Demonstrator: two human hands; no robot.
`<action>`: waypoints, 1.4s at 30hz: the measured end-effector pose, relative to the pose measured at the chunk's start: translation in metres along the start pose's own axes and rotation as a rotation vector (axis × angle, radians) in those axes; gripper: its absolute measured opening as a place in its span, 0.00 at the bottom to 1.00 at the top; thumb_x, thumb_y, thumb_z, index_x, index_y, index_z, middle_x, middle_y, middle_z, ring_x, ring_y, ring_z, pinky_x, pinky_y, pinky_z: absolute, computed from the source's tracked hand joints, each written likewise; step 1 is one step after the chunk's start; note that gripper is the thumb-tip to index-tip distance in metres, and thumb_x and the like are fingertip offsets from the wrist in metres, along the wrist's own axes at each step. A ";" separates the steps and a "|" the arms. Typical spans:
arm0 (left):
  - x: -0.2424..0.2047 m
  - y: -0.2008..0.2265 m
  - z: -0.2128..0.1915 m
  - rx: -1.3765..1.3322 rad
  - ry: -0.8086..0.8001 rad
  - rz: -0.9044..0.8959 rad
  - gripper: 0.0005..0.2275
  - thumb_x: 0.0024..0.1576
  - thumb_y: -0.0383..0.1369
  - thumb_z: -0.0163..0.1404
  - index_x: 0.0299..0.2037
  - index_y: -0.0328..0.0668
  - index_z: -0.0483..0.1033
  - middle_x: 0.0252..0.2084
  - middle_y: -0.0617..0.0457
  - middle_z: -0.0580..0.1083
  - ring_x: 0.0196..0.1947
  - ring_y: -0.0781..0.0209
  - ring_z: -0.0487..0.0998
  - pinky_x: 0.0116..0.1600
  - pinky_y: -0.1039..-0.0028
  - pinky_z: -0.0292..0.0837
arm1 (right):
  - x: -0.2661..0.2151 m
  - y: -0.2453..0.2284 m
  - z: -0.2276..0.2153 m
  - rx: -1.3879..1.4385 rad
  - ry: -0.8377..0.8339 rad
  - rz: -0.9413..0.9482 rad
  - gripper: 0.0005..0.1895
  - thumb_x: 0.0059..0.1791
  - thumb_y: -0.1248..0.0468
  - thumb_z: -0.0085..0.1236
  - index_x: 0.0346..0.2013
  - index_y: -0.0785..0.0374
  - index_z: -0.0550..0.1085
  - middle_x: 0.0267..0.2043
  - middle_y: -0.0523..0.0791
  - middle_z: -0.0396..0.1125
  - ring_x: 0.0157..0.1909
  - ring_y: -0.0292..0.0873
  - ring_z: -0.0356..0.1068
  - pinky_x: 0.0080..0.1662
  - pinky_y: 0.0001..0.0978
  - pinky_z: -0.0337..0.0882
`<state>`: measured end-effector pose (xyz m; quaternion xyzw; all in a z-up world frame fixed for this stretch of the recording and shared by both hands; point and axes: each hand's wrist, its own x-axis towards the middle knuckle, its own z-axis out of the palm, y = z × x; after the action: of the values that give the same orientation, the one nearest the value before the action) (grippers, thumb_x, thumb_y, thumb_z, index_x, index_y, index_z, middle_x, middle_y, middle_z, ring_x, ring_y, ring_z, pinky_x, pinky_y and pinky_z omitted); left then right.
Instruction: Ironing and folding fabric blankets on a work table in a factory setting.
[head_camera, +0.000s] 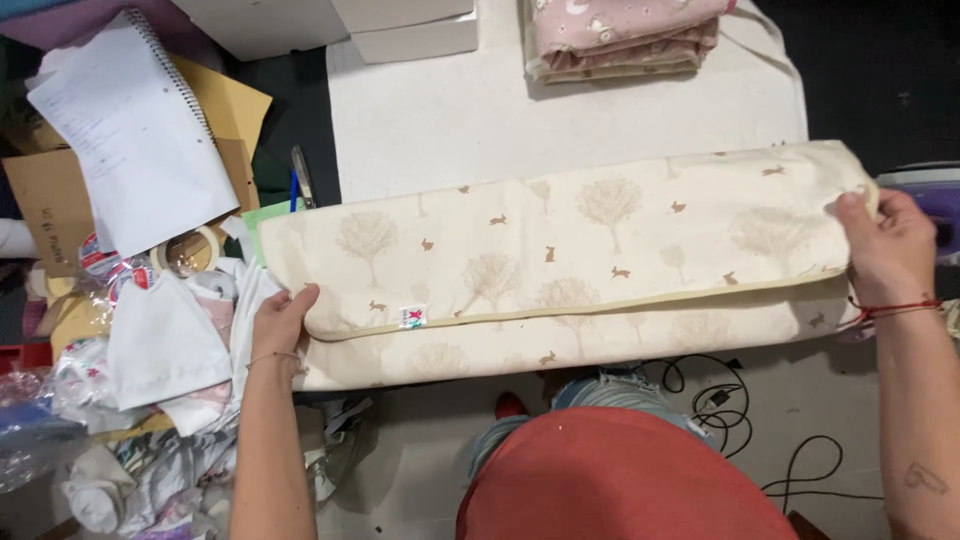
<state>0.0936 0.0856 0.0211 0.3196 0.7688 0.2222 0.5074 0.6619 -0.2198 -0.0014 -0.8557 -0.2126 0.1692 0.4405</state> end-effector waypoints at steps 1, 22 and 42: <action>-0.007 0.006 -0.001 0.096 -0.010 0.059 0.30 0.38 0.40 0.54 0.51 0.39 0.57 0.47 0.51 0.64 0.41 0.62 0.68 0.40 0.74 0.65 | -0.001 -0.005 0.002 0.094 0.036 0.001 0.10 0.53 0.58 0.53 0.42 0.58 0.66 0.38 0.38 0.64 0.34 0.26 0.60 0.35 0.18 0.63; -0.065 -0.047 -0.001 0.520 0.468 0.888 0.21 0.42 0.25 0.52 0.47 0.34 0.64 0.48 0.42 0.67 0.45 0.48 0.67 0.48 0.65 0.59 | -0.088 -0.021 0.019 -0.741 0.302 -0.511 0.22 0.41 0.66 0.59 0.48 0.74 0.69 0.44 0.57 0.61 0.40 0.55 0.61 0.40 0.42 0.59; -0.024 -0.019 0.071 1.080 0.308 0.823 0.32 0.50 0.56 0.24 0.62 0.49 0.41 0.65 0.45 0.39 0.64 0.49 0.36 0.55 0.36 0.26 | -0.003 -0.030 0.086 -0.873 -0.064 -0.476 0.33 0.47 0.50 0.31 0.59 0.70 0.51 0.64 0.53 0.43 0.65 0.49 0.40 0.57 0.62 0.32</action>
<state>0.1610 0.0563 -0.0032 0.7576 0.6512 0.0257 0.0371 0.6120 -0.1467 -0.0244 -0.8824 -0.4664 -0.0145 0.0608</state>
